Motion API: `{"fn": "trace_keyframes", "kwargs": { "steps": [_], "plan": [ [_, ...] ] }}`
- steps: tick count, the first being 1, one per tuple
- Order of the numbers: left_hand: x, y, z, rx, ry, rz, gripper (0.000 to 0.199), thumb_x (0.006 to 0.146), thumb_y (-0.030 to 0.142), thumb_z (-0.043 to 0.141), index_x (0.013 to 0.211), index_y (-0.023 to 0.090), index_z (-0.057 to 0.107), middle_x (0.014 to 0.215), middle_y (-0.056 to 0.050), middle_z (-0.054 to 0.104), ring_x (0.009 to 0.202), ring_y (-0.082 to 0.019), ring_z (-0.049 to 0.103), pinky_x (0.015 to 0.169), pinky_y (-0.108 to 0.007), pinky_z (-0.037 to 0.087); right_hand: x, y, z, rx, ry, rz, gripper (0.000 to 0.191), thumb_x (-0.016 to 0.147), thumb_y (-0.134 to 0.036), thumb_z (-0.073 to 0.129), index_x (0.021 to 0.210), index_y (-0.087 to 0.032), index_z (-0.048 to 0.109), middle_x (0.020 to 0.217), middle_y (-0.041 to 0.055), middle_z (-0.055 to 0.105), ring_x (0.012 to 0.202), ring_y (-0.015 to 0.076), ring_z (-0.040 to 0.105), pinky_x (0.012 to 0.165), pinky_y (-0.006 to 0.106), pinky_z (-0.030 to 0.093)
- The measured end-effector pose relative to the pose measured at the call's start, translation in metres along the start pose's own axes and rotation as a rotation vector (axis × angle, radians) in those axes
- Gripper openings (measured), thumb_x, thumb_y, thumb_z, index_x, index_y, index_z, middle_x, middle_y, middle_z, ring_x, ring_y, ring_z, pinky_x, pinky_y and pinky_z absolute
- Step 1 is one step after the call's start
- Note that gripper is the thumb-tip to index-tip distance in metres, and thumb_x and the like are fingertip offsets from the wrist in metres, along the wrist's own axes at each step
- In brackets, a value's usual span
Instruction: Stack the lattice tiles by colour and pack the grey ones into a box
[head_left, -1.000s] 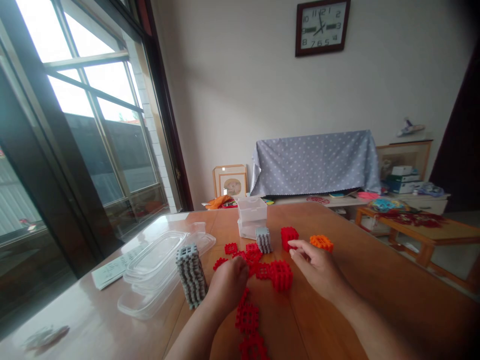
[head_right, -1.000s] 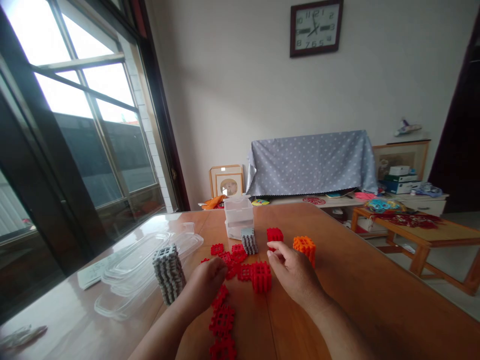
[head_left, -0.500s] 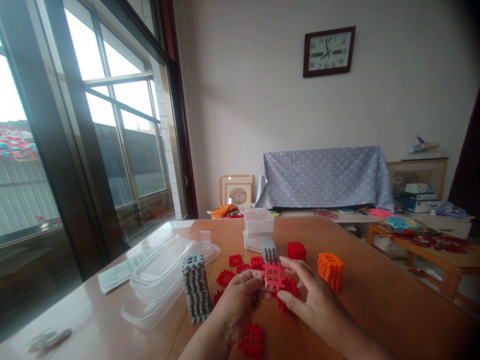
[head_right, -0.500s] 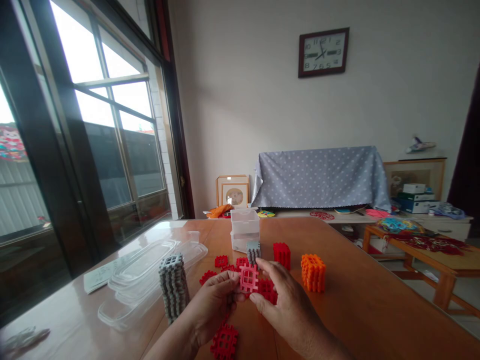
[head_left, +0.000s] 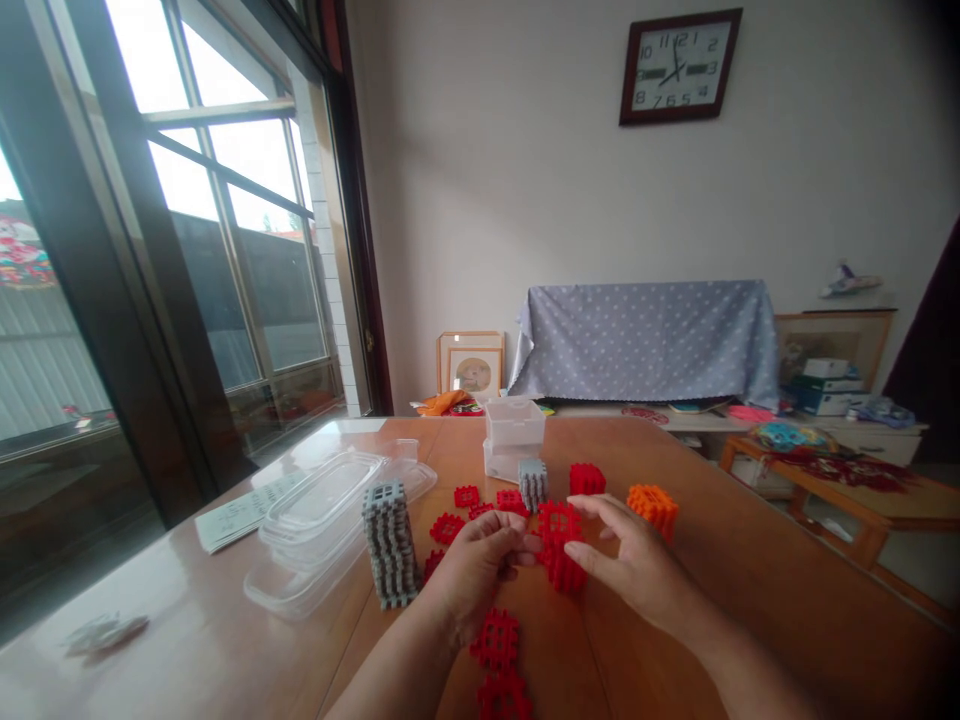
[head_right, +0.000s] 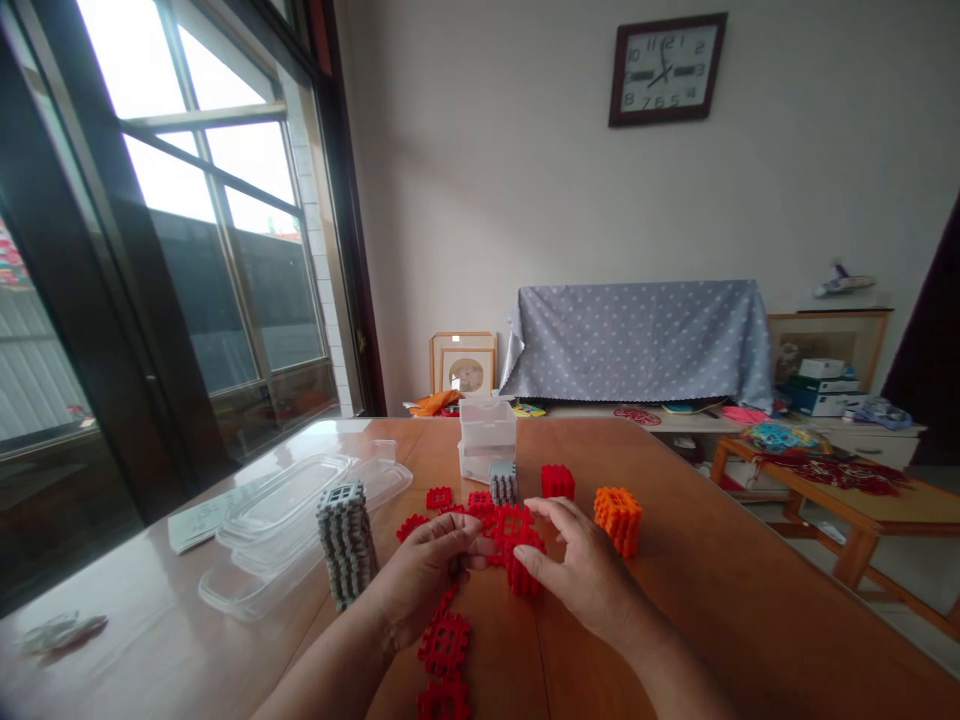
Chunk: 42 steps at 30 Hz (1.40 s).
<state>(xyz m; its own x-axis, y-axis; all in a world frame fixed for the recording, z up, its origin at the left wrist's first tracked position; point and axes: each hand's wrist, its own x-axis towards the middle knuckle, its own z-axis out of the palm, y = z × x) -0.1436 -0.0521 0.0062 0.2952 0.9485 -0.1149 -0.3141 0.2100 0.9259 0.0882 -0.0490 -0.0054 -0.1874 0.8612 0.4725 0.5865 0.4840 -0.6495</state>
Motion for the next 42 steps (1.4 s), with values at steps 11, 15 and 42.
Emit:
{"fn": "trace_keyframes", "kwargs": {
  "steps": [11,15,42],
  "plan": [
    [0.006,0.004,-0.016,0.077,0.089,0.033,0.038,0.075,0.045,0.079,0.088,0.017,0.057,0.088,-0.008,0.074,0.071,-0.013,0.064,0.068,-0.024,0.040,0.004,0.039,-0.007,0.058,-0.181,0.128,0.051,0.083,-0.050,0.071,0.126,-0.024,0.064,0.134,0.0103,0.059,0.124,0.0291,0.056,0.104,0.044,0.046],
    [0.008,0.003,-0.019,0.096,0.078,0.031,0.038,0.076,0.045,0.078,0.088,0.017,0.057,0.090,-0.009,0.074,0.072,-0.014,0.065,0.068,-0.024,0.040,0.004,0.041,-0.007,0.073,-0.189,0.143,0.052,0.082,-0.051,0.071,0.127,-0.025,0.065,0.135,0.0108,0.058,0.124,0.0293,0.055,0.099,0.041,0.050],
    [0.007,0.006,-0.020,0.154,0.153,0.104,0.031,0.079,0.041,0.075,0.086,0.016,0.059,0.081,-0.007,0.073,0.065,-0.011,0.061,0.059,-0.022,0.035,-0.037,-0.076,0.041,-0.112,-0.534,-0.117,0.039,0.065,-0.050,0.086,0.093,-0.028,0.070,0.089,-0.0048,0.067,0.071,0.0140,0.059,0.060,0.025,0.036]
  ]
}}
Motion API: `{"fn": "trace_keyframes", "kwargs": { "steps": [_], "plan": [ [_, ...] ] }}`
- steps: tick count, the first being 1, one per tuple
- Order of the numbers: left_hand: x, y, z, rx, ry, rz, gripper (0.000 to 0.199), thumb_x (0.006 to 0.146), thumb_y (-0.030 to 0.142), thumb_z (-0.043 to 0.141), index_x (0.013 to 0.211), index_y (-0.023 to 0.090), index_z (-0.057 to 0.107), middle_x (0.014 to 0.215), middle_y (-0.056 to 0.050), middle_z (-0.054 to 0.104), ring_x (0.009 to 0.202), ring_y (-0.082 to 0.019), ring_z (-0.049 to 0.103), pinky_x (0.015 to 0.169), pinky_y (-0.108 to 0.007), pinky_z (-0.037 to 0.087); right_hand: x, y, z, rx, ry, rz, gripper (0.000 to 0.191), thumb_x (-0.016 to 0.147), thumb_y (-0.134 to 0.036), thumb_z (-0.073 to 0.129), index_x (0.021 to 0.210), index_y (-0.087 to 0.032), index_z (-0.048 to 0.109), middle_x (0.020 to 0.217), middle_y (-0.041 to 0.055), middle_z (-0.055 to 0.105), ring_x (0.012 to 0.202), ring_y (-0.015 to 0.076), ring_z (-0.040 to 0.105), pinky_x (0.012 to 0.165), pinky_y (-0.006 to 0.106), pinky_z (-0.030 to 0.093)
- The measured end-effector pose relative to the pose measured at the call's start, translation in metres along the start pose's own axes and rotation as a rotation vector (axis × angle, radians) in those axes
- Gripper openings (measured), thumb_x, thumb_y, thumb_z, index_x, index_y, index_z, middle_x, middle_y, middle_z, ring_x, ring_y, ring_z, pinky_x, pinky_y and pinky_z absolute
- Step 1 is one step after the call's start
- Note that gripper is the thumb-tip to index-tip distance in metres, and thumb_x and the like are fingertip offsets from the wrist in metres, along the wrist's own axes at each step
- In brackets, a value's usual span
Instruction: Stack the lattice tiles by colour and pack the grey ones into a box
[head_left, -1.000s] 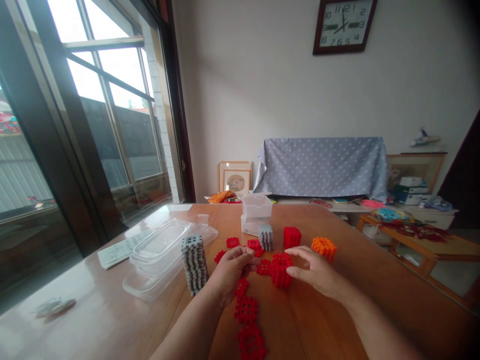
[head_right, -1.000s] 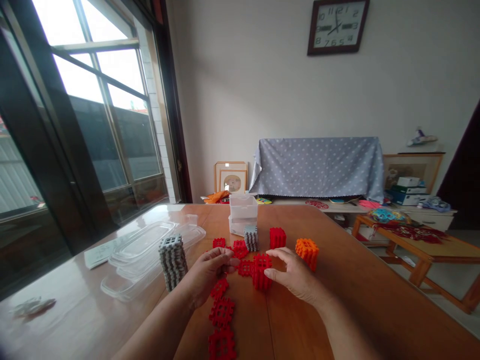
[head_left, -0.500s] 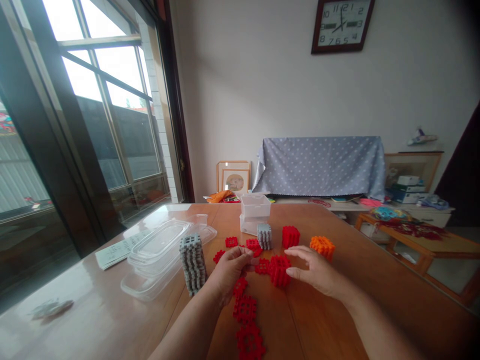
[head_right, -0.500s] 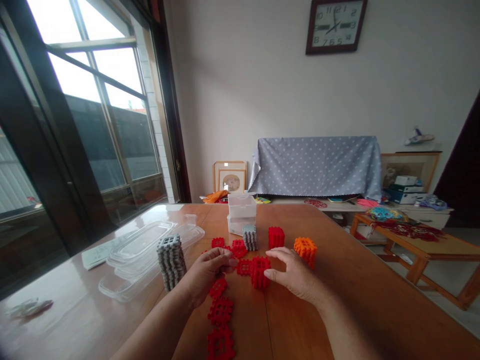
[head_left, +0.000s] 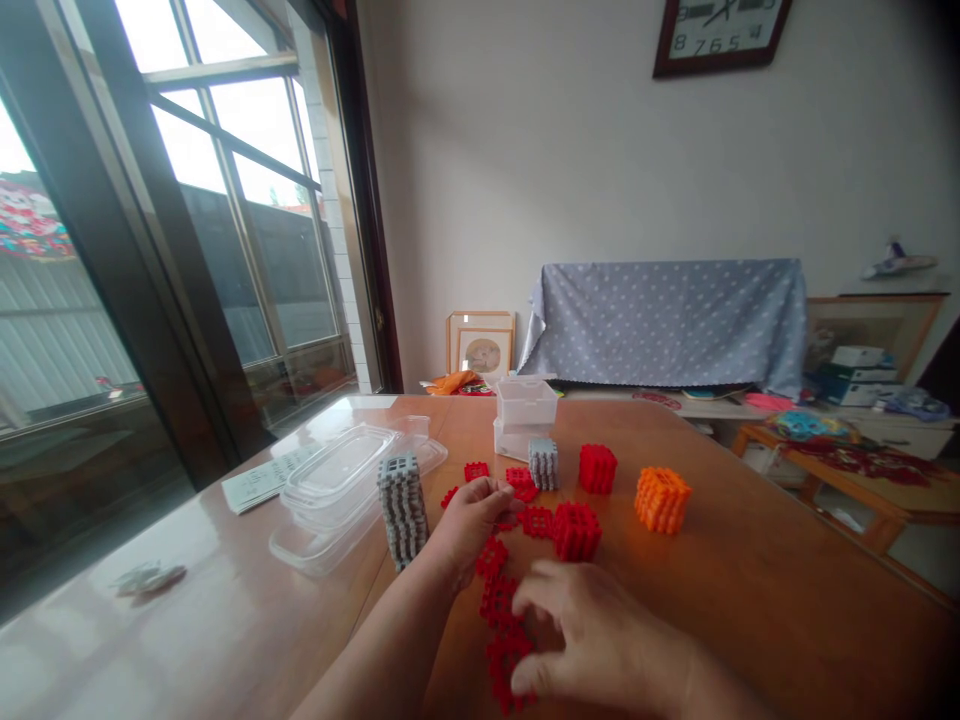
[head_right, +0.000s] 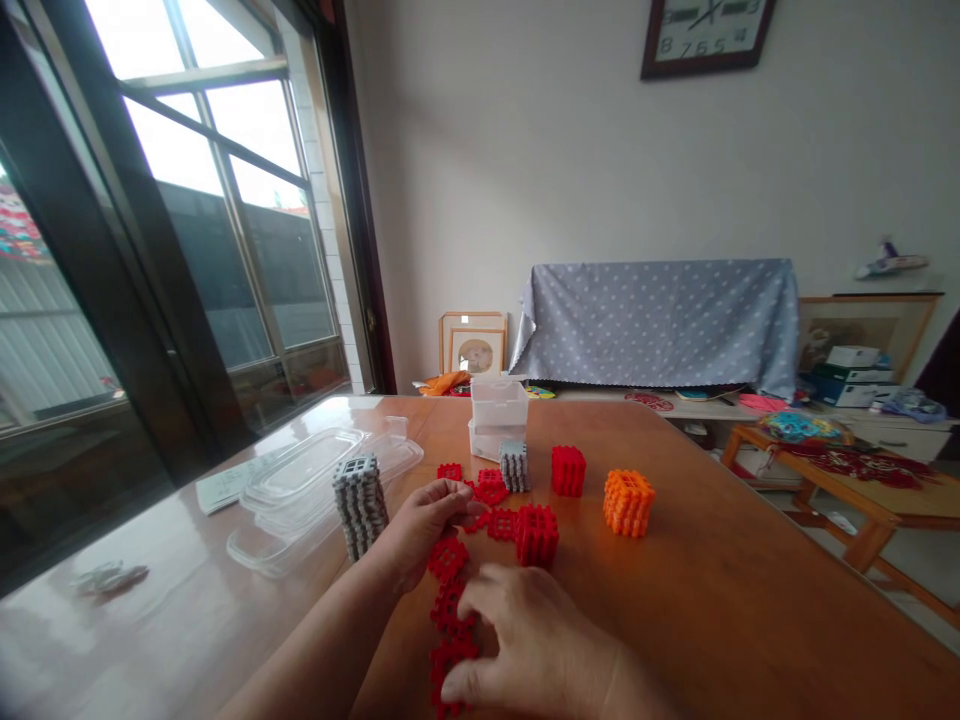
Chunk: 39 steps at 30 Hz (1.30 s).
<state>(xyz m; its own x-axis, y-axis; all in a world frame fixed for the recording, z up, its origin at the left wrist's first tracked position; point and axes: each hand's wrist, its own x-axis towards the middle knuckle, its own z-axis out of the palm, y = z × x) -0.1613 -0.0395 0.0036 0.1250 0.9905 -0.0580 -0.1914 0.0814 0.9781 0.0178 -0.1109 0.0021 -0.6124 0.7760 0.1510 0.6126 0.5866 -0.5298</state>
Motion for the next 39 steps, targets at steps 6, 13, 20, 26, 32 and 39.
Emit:
{"fn": "trace_keyframes", "kwargs": {
  "steps": [6,13,20,26,32,39],
  "plan": [
    [-0.001,0.003,0.002,0.019,0.009,-0.004,0.028,0.079,0.039,0.075,0.085,0.016,0.060,0.085,-0.008,0.074,0.069,-0.012,0.062,0.062,-0.023,0.037,0.004,-0.003,0.019,-0.061,-0.116,-0.030,0.043,0.063,-0.048,0.088,0.095,-0.027,0.070,0.098,-0.0044,0.071,0.080,0.0172,0.064,0.065,0.025,0.036],
    [-0.001,-0.002,0.002,0.020,0.005,0.002,0.027,0.079,0.038,0.074,0.087,0.016,0.061,0.085,-0.009,0.074,0.069,-0.013,0.063,0.062,-0.023,0.038,0.007,-0.005,0.014,-0.164,-0.075,-0.146,0.019,0.090,-0.027,0.059,0.078,-0.021,0.074,0.085,-0.0010,0.072,0.075,0.0136,0.065,0.066,0.025,0.038],
    [-0.002,0.000,0.001,0.024,0.007,0.002,0.027,0.079,0.039,0.074,0.087,0.016,0.061,0.084,-0.008,0.074,0.068,-0.013,0.063,0.062,-0.024,0.038,0.004,0.002,0.008,-0.106,-0.041,-0.006,0.041,0.069,-0.057,0.081,0.096,-0.027,0.073,0.097,-0.0023,0.069,0.080,0.0169,0.064,0.066,0.026,0.039],
    [-0.002,0.000,0.002,0.037,0.019,-0.001,0.030,0.075,0.040,0.078,0.084,0.016,0.062,0.081,-0.006,0.074,0.068,-0.013,0.063,0.062,-0.023,0.038,0.005,0.001,0.015,-0.136,-0.119,0.037,0.047,0.066,-0.053,0.083,0.106,-0.030,0.073,0.110,0.0004,0.069,0.096,0.0246,0.065,0.080,0.031,0.044],
    [-0.001,-0.004,0.004,-0.006,0.009,0.015,0.036,0.071,0.044,0.081,0.083,0.015,0.064,0.078,-0.006,0.072,0.069,-0.014,0.062,0.067,-0.024,0.042,0.007,-0.006,0.011,-0.188,-0.076,0.000,0.016,0.082,-0.036,0.065,0.085,-0.022,0.073,0.092,0.0020,0.074,0.080,0.0192,0.068,0.069,0.027,0.041],
    [0.000,-0.005,0.002,0.020,-0.038,-0.021,0.035,0.074,0.045,0.079,0.082,0.014,0.064,0.077,-0.005,0.070,0.064,-0.012,0.057,0.060,-0.023,0.036,0.008,0.015,-0.004,-0.023,0.255,0.062,0.030,0.099,-0.029,0.040,0.078,-0.020,0.060,0.075,-0.0001,0.066,0.068,0.0137,0.060,0.064,0.025,0.038]
  ]
}}
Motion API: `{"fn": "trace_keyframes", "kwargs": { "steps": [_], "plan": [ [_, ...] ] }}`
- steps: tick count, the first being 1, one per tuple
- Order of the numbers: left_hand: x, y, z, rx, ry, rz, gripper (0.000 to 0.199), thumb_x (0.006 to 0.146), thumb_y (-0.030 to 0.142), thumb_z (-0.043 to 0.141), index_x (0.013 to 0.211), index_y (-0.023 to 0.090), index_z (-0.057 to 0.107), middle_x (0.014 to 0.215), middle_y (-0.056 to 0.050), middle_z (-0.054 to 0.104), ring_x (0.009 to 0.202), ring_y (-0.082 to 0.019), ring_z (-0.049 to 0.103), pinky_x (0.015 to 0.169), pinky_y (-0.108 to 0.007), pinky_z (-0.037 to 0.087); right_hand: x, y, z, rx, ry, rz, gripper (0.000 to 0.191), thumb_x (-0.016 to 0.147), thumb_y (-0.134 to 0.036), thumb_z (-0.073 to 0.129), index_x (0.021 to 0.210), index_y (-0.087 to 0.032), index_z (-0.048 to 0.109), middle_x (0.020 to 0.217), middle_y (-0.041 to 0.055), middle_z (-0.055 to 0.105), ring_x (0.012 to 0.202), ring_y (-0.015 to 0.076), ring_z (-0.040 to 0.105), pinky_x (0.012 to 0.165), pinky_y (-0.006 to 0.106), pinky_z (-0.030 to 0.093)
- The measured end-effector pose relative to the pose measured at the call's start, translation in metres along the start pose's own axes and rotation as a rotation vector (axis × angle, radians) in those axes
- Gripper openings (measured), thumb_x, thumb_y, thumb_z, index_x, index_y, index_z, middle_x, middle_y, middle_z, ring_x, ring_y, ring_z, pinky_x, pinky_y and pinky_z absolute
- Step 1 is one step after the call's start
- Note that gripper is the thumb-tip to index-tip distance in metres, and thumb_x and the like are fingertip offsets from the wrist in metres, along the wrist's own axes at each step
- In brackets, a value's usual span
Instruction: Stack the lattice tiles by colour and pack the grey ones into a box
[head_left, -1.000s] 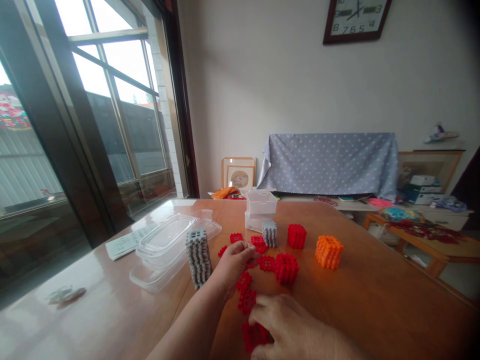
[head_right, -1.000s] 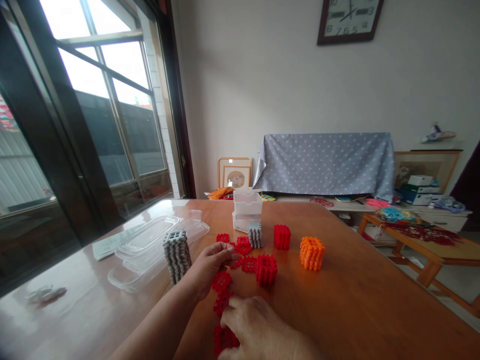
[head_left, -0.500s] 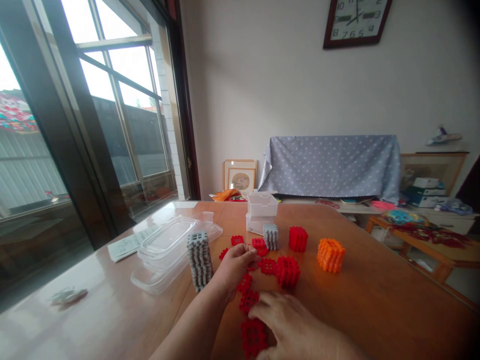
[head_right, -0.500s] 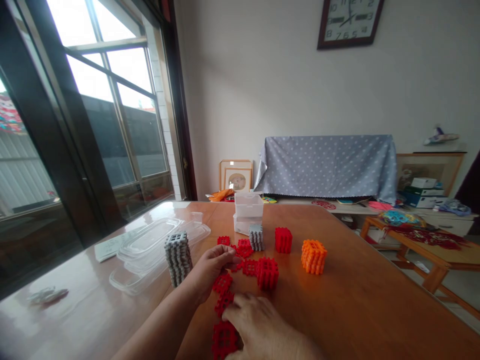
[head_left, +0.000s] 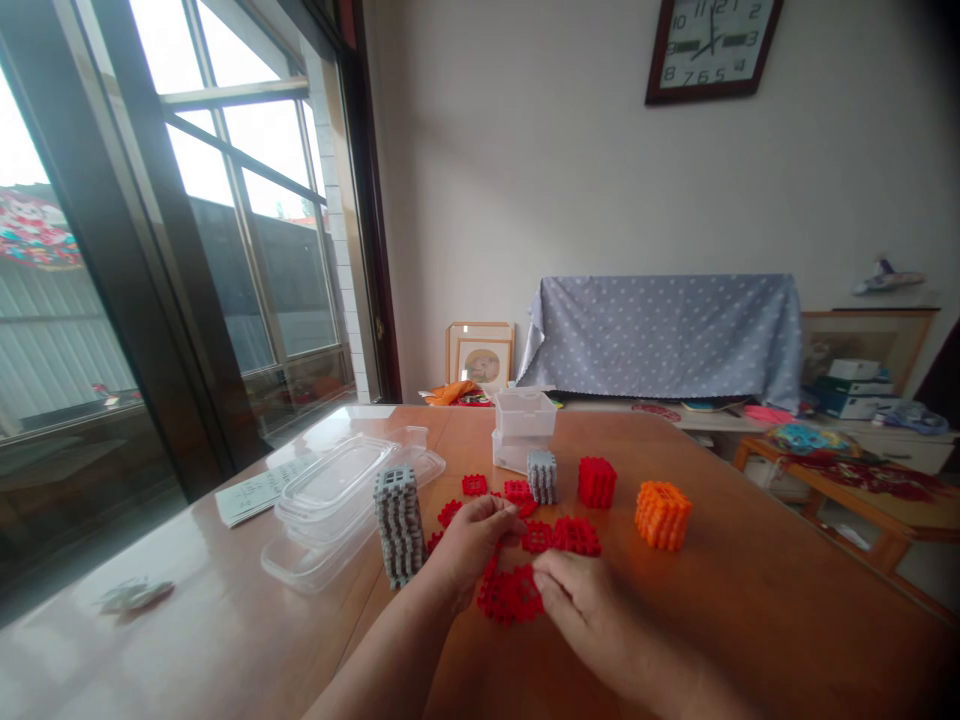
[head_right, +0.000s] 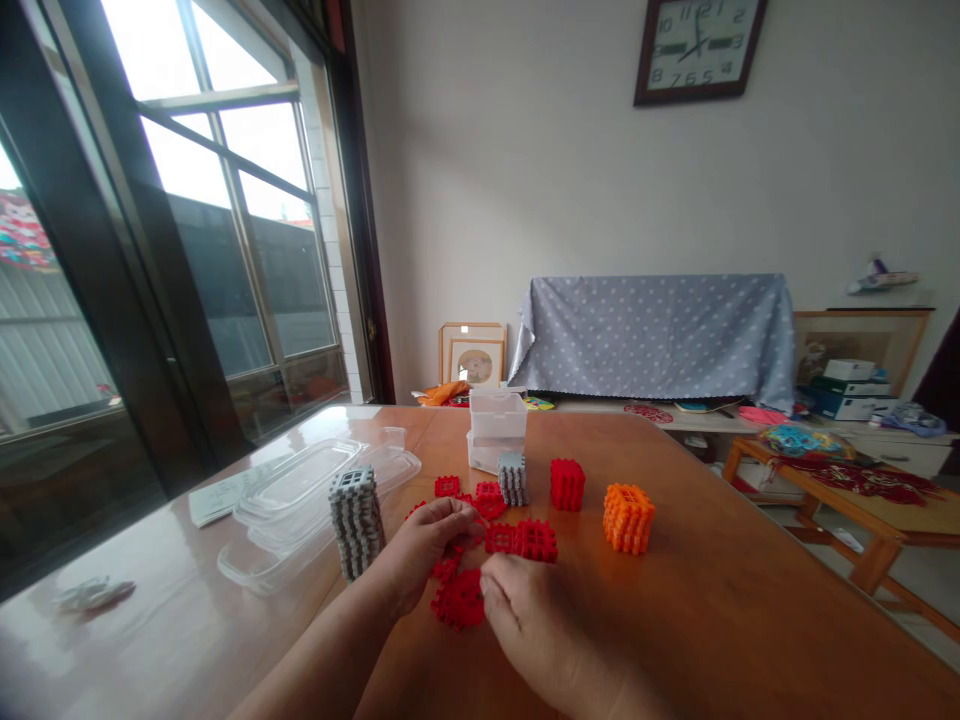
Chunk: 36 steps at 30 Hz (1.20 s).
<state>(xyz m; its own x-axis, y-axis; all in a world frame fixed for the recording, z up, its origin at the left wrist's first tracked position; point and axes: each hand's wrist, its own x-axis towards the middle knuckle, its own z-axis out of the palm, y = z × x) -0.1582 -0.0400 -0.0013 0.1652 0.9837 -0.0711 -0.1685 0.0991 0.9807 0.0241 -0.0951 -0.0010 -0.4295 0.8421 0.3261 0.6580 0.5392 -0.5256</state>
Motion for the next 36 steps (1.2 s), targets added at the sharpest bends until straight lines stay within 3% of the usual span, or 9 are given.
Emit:
{"fn": "trace_keyframes", "kwargs": {
  "steps": [3,7,13,16,18,21,24,28,36],
  "plan": [
    [0.001,-0.001,-0.001,-0.016,-0.045,-0.040,0.035,0.078,0.046,0.076,0.087,0.014,0.066,0.076,-0.003,0.068,0.063,-0.011,0.057,0.058,-0.022,0.034,0.005,0.015,-0.006,0.207,0.132,0.122,0.038,0.102,-0.043,0.036,0.080,-0.021,0.057,0.068,-0.0014,0.061,0.063,0.0142,0.058,0.060,0.024,0.040],
    [0.000,-0.001,0.001,-0.080,-0.150,-0.072,0.038,0.083,0.052,0.070,0.087,0.015,0.064,0.074,-0.003,0.068,0.060,-0.011,0.059,0.055,-0.023,0.033,0.008,0.027,-0.012,0.409,0.197,0.261,0.044,0.099,-0.057,0.038,0.092,-0.020,0.062,0.070,-0.0004,0.065,0.061,0.0168,0.064,0.060,0.026,0.047],
    [-0.005,-0.001,0.008,-0.174,-0.268,-0.225,0.044,0.084,0.059,0.065,0.085,0.016,0.060,0.074,-0.009,0.072,0.054,-0.014,0.061,0.050,-0.022,0.034,0.006,0.027,-0.012,0.302,0.289,0.146,0.041,0.101,-0.051,0.039,0.113,-0.022,0.063,0.079,0.0031,0.071,0.070,0.0195,0.068,0.067,0.029,0.052],
    [-0.007,0.001,0.008,-0.271,-0.308,-0.290,0.037,0.084,0.050,0.066,0.092,0.015,0.062,0.076,-0.010,0.073,0.057,-0.013,0.062,0.052,-0.021,0.037,0.006,0.026,-0.011,0.229,0.315,0.084,0.037,0.102,-0.046,0.040,0.120,-0.024,0.064,0.092,0.0068,0.074,0.083,0.0214,0.070,0.076,0.032,0.054],
    [-0.007,0.003,0.007,-0.330,-0.284,-0.267,0.030,0.080,0.035,0.071,0.101,0.016,0.063,0.074,-0.005,0.071,0.059,-0.012,0.062,0.054,-0.021,0.039,0.007,0.027,-0.011,0.222,0.320,0.039,0.035,0.102,-0.043,0.042,0.123,-0.025,0.064,0.108,0.0088,0.074,0.097,0.0227,0.070,0.086,0.034,0.055],
    [-0.006,0.003,0.007,-0.353,-0.156,-0.169,0.038,0.069,0.018,0.077,0.103,0.019,0.061,0.066,0.002,0.064,0.054,-0.010,0.058,0.052,-0.020,0.036,0.009,0.028,-0.011,0.214,0.335,-0.008,0.033,0.101,-0.039,0.046,0.124,-0.026,0.065,0.120,0.0093,0.071,0.110,0.0237,0.067,0.097,0.037,0.053],
    [-0.004,0.002,0.007,-0.318,-0.084,-0.102,0.037,0.064,0.017,0.079,0.095,0.019,0.059,0.070,0.002,0.066,0.052,-0.008,0.055,0.053,-0.021,0.034,0.009,0.030,-0.010,0.212,0.336,-0.008,0.031,0.099,-0.036,0.048,0.121,-0.025,0.067,0.119,0.0092,0.072,0.109,0.0240,0.068,0.098,0.039,0.053],
    [-0.003,0.000,0.006,-0.252,-0.102,-0.033,0.031,0.066,0.019,0.078,0.090,0.019,0.059,0.074,0.001,0.066,0.060,-0.009,0.056,0.055,-0.021,0.031,0.008,0.034,-0.005,0.327,0.324,0.090,0.033,0.097,-0.039,0.052,0.124,-0.024,0.064,0.118,0.0090,0.071,0.108,0.0230,0.068,0.095,0.037,0.054],
    [-0.009,0.001,0.011,-0.172,-0.201,0.049,0.033,0.071,0.022,0.079,0.100,0.017,0.064,0.079,0.000,0.065,0.063,-0.009,0.054,0.058,-0.021,0.034,0.011,0.030,-0.006,0.678,0.211,0.240,0.044,0.091,-0.051,0.060,0.118,-0.018,0.065,0.090,0.0053,0.072,0.067,0.0165,0.066,0.064,0.031,0.055]
  ]
}}
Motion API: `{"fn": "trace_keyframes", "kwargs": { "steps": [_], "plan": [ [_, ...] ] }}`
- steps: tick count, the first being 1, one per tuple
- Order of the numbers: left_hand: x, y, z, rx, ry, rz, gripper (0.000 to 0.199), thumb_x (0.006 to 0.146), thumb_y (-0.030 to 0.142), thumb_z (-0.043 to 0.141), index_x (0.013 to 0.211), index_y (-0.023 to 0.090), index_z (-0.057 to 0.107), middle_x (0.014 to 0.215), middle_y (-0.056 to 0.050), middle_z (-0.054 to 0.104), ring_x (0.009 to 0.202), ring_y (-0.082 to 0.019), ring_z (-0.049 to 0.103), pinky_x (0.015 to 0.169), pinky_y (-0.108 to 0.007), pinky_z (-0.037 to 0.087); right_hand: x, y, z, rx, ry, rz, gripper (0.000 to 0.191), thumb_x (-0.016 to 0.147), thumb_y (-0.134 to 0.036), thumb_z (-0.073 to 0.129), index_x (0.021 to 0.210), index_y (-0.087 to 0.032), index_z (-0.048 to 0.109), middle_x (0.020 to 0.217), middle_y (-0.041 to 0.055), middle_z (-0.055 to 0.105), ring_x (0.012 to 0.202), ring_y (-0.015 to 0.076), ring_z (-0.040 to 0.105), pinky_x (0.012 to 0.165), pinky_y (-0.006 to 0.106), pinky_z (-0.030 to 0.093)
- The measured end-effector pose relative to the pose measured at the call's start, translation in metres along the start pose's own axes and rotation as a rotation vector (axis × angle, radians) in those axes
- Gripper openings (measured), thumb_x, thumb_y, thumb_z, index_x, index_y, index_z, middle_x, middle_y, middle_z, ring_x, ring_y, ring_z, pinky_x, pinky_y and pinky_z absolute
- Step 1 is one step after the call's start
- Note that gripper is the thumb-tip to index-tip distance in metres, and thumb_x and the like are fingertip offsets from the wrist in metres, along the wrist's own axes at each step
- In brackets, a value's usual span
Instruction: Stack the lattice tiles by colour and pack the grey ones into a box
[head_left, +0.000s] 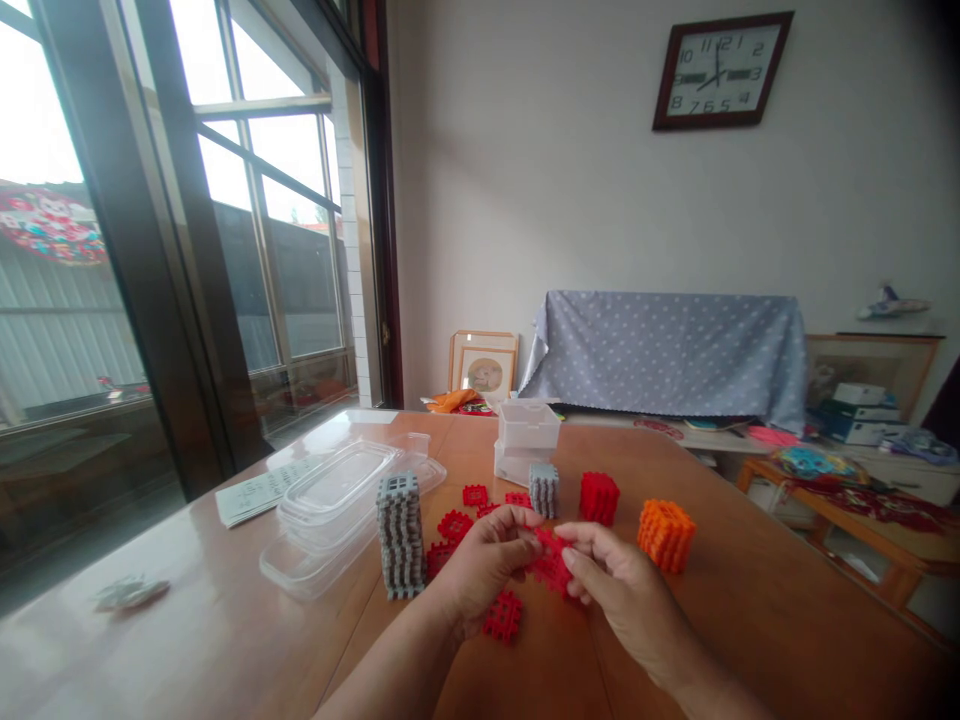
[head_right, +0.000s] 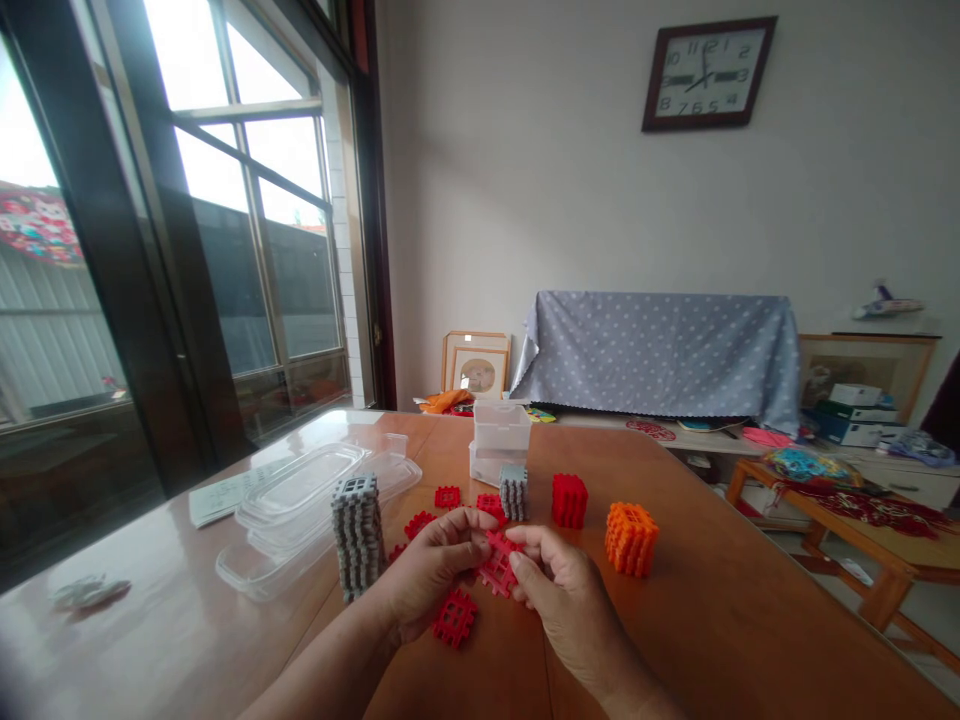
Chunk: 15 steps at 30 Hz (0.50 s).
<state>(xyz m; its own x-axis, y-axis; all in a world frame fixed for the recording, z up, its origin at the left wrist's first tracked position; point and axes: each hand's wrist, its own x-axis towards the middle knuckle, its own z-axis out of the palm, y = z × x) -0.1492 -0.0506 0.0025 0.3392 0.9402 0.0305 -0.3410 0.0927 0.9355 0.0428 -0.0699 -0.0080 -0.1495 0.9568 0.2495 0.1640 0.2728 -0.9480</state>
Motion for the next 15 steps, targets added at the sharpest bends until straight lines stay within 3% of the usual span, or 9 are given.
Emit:
{"fn": "trace_keyframes", "kwargs": {
  "steps": [6,9,13,15],
  "plan": [
    [0.000,0.000,0.004,-0.068,0.038,-0.023,0.030,0.072,0.022,0.078,0.094,0.019,0.057,0.073,-0.001,0.065,0.064,-0.014,0.061,0.063,-0.025,0.041,0.001,-0.008,-0.001,0.106,0.094,0.036,0.052,0.084,-0.059,0.065,0.115,-0.018,0.066,0.091,0.0088,0.073,0.078,0.0222,0.070,0.071,0.036,0.059],
    [0.003,-0.002,0.001,-0.086,0.065,-0.018,0.025,0.073,0.020,0.076,0.091,0.018,0.058,0.070,0.000,0.064,0.060,-0.011,0.058,0.062,-0.023,0.040,0.001,-0.008,-0.006,0.090,0.033,0.038,0.050,0.086,-0.056,0.065,0.120,-0.018,0.064,0.100,0.0102,0.073,0.085,0.0223,0.071,0.077,0.038,0.059],
    [0.004,-0.003,-0.003,-0.089,0.069,-0.035,0.022,0.073,0.020,0.075,0.091,0.016,0.062,0.072,0.000,0.063,0.057,-0.009,0.054,0.058,-0.022,0.038,-0.001,-0.009,-0.016,0.009,-0.098,-0.039,0.057,0.087,-0.042,0.067,0.140,-0.025,0.052,0.133,0.0114,0.062,0.115,0.0239,0.063,0.096,0.040,0.054],
    [0.004,-0.002,-0.002,-0.084,0.047,-0.045,0.021,0.073,0.021,0.075,0.090,0.016,0.064,0.072,-0.001,0.063,0.057,-0.009,0.054,0.057,-0.022,0.038,-0.002,-0.011,-0.020,-0.077,-0.139,-0.070,0.058,0.087,-0.036,0.067,0.143,-0.027,0.050,0.141,0.0102,0.057,0.122,0.0240,0.059,0.099,0.040,0.052]
  ]
}}
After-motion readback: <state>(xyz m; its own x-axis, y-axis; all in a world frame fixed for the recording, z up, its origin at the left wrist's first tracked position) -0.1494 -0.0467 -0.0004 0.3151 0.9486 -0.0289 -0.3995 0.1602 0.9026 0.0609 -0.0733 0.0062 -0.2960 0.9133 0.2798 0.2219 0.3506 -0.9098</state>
